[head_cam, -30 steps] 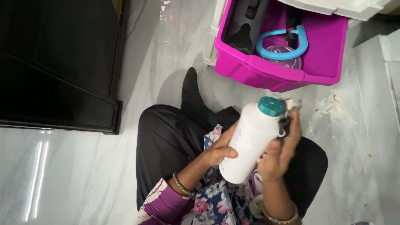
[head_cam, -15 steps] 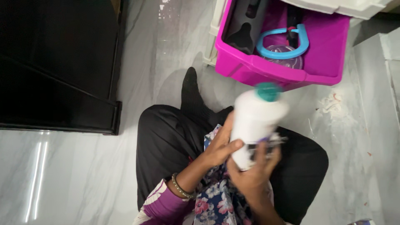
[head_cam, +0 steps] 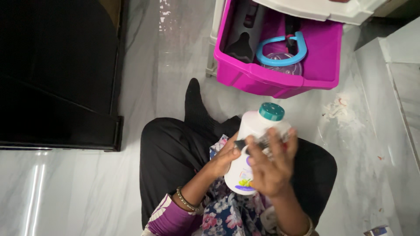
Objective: The person sits on the floor and wipes a hairbrush, a plastic container, a blue plastic ring, and a white bottle with a cloth. After wiping each item, the person places it into a pink drawer of a multi-drawer unit and then wipes the exterior of the drawer unit.
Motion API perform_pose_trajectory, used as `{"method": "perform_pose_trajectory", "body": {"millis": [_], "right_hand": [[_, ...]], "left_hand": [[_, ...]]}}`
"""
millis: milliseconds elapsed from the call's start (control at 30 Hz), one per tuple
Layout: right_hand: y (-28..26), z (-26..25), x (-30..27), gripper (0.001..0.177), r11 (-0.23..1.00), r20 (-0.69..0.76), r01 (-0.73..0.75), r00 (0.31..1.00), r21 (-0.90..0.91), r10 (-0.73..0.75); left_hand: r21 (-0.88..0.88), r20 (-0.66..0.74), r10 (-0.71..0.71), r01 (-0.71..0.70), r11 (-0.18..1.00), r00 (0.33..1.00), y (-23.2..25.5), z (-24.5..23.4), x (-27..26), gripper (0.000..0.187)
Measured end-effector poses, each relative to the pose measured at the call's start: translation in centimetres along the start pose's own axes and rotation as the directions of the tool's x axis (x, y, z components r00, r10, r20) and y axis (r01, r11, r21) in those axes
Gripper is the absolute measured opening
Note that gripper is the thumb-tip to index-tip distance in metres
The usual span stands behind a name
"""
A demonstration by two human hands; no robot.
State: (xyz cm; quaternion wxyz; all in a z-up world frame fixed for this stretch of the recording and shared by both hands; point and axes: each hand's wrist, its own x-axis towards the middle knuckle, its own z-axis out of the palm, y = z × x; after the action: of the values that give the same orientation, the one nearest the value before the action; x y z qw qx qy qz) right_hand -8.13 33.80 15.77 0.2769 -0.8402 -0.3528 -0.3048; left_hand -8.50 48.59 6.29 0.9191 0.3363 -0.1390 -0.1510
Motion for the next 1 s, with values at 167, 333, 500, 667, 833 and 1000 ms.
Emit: {"method": "perform_pose_trajectory", "body": {"millis": [167,333,500,667,833,1000], "right_hand": [[0.8,-1.7,3.4,0.052,0.915,-0.077,-0.245,0.956,0.322,0.283],[-0.2,0.9,1.1,0.078,0.776,-0.003,-0.389,0.893,0.496,0.450],[-3.2,2.9,-4.3,0.087,0.879,0.097,-0.397,0.918,0.265,0.386],[-5.0,2.7,-6.8,0.088,0.911,0.084,-0.361,0.933,0.201,0.351],[-4.5,1.4,-5.9,0.089,0.944,-0.034,-0.326,0.944,0.038,0.328],[-5.3,1.3,-5.8,0.058,0.981,0.014,-0.142,0.989,-0.133,0.145]], "left_hand": [[0.013,0.004,-0.034,0.034,0.999,0.999,-0.2,0.1,-0.6,0.109],[-0.006,-0.032,0.051,-0.051,0.999,0.998,0.3,-0.5,-0.3,0.108],[0.059,-0.142,0.201,-0.194,0.979,0.969,1.6,-1.8,0.0,0.098],[0.048,-0.169,0.186,-0.181,0.982,0.968,2.9,-1.1,0.4,0.094],[0.475,-0.373,0.275,-0.072,0.877,0.886,3.1,2.3,0.5,0.090],[0.409,-0.251,0.307,-0.186,0.893,0.918,3.4,3.6,-0.3,0.090]]}}
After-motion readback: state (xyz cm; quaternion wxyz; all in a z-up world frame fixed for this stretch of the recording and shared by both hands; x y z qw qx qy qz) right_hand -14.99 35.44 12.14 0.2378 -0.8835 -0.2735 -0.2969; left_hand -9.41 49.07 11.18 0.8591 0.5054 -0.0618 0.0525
